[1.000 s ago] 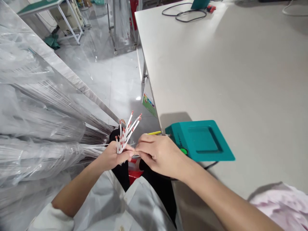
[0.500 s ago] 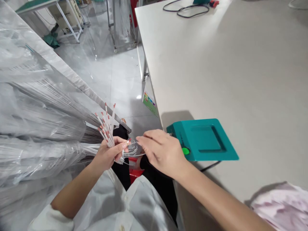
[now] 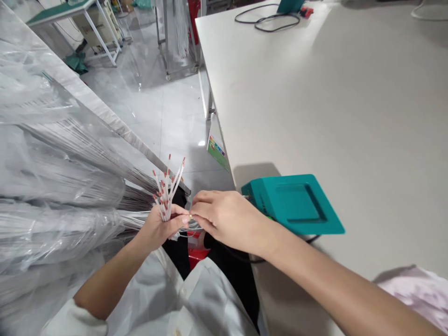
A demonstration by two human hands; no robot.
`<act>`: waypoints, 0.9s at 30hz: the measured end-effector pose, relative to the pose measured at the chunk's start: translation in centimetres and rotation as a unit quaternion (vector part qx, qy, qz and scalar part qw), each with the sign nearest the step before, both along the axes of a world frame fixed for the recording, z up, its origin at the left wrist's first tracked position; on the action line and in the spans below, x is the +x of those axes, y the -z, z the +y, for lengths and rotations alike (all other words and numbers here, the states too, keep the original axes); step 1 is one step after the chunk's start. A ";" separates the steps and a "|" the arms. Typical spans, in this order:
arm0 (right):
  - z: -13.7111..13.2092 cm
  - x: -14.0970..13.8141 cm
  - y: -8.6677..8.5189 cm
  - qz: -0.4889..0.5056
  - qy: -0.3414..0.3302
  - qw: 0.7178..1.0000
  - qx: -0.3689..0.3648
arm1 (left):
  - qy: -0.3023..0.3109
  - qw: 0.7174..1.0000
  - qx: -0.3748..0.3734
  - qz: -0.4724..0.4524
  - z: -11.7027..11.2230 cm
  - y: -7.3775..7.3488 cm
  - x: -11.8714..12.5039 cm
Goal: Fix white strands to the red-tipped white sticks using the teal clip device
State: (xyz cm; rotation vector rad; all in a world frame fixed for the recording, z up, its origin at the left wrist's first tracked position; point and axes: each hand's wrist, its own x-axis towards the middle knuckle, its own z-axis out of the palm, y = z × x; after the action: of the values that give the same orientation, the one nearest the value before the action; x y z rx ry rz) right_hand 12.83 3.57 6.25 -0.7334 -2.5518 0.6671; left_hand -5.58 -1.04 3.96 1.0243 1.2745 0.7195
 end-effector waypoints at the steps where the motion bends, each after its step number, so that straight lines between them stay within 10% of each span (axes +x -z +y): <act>1: 0.1 0.1 0.0 0.019 0.018 1.000 -0.009 | -0.021 1.000 -0.003 -0.004 0.0 0.0 0.1; 7: -0.9 0.1 1.0 0.110 0.187 0.976 -0.033 | -0.115 0.993 0.008 -0.015 -0.2 0.2 0.6; 27: -2.9 -1.0 3.3 0.052 0.171 0.977 0.116 | -0.171 0.985 0.023 0.013 -0.8 0.7 1.5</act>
State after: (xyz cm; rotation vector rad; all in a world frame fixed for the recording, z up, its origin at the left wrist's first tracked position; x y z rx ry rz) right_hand 11.79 0.69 2.92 -0.9934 -2.2783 0.2797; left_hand -4.07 -1.82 3.29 0.8609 1.4809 1.0026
